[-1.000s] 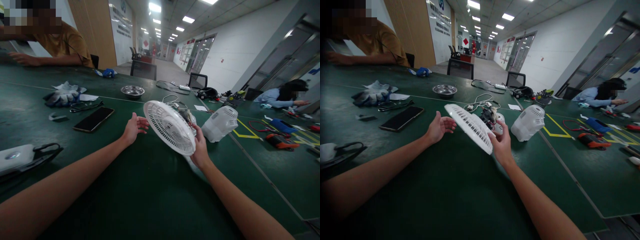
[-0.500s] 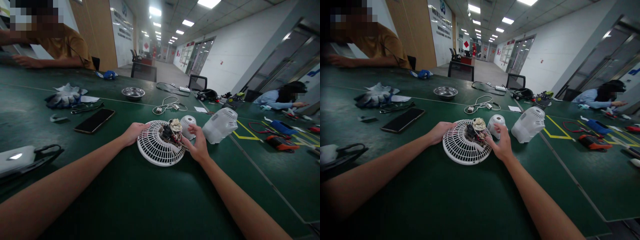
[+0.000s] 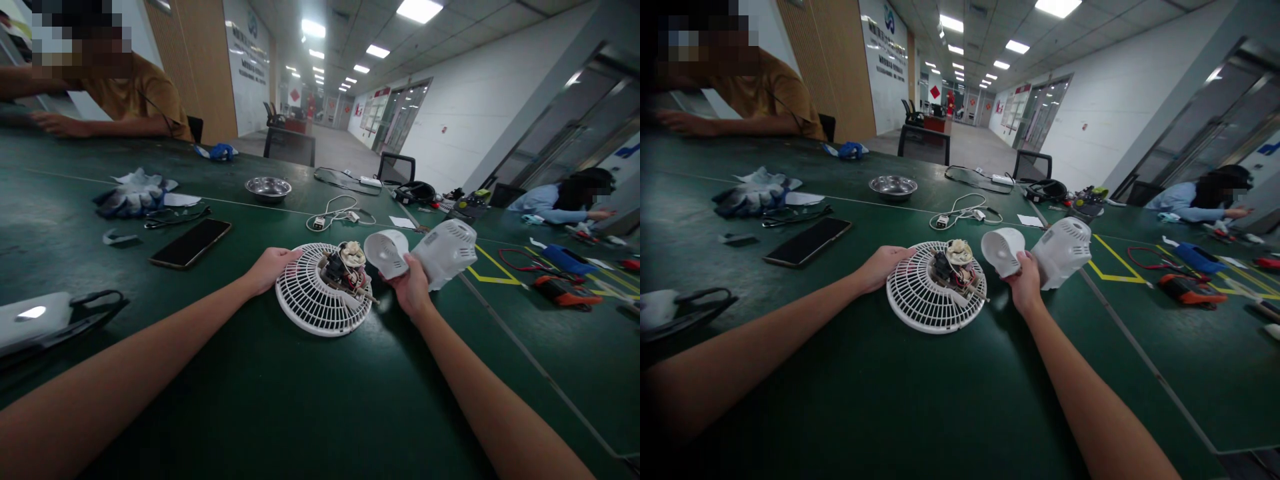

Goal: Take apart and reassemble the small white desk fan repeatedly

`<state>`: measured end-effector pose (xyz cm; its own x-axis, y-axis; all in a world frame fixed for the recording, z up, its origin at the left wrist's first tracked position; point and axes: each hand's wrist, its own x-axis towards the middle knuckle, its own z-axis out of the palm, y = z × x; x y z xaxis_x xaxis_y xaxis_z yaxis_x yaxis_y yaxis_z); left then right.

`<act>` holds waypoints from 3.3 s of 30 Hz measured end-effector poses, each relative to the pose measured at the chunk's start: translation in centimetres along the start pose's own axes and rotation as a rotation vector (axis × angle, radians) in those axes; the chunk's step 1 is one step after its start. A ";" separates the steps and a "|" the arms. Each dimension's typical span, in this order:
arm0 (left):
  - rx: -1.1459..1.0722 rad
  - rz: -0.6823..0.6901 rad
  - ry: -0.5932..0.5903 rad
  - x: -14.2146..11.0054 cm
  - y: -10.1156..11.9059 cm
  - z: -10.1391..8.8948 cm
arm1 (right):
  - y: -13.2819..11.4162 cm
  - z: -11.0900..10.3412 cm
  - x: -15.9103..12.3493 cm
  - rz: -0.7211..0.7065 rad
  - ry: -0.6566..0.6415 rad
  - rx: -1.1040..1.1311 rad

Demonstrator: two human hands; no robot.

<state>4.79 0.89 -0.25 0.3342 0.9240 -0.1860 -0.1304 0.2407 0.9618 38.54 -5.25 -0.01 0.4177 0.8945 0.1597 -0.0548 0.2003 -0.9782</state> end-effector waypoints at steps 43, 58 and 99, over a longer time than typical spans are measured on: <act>1.024 0.571 -0.358 -4.0 4.3 2.8 | -5.0 3.3 -6.9 -0.562 -0.597 -0.773; 1.088 0.635 -0.359 -3.8 4.1 2.6 | -4.6 3.6 -7.3 -0.627 -0.517 -0.882; 1.057 0.910 -0.072 -4.1 0.3 4.2 | -5.2 4.0 -7.8 -0.556 -0.639 -0.825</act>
<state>7.29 -4.10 1.66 0.5644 0.6082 0.5581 0.4216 -0.7937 0.4386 31.99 -11.64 4.37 -0.3425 0.8507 0.3987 0.6917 0.5155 -0.5058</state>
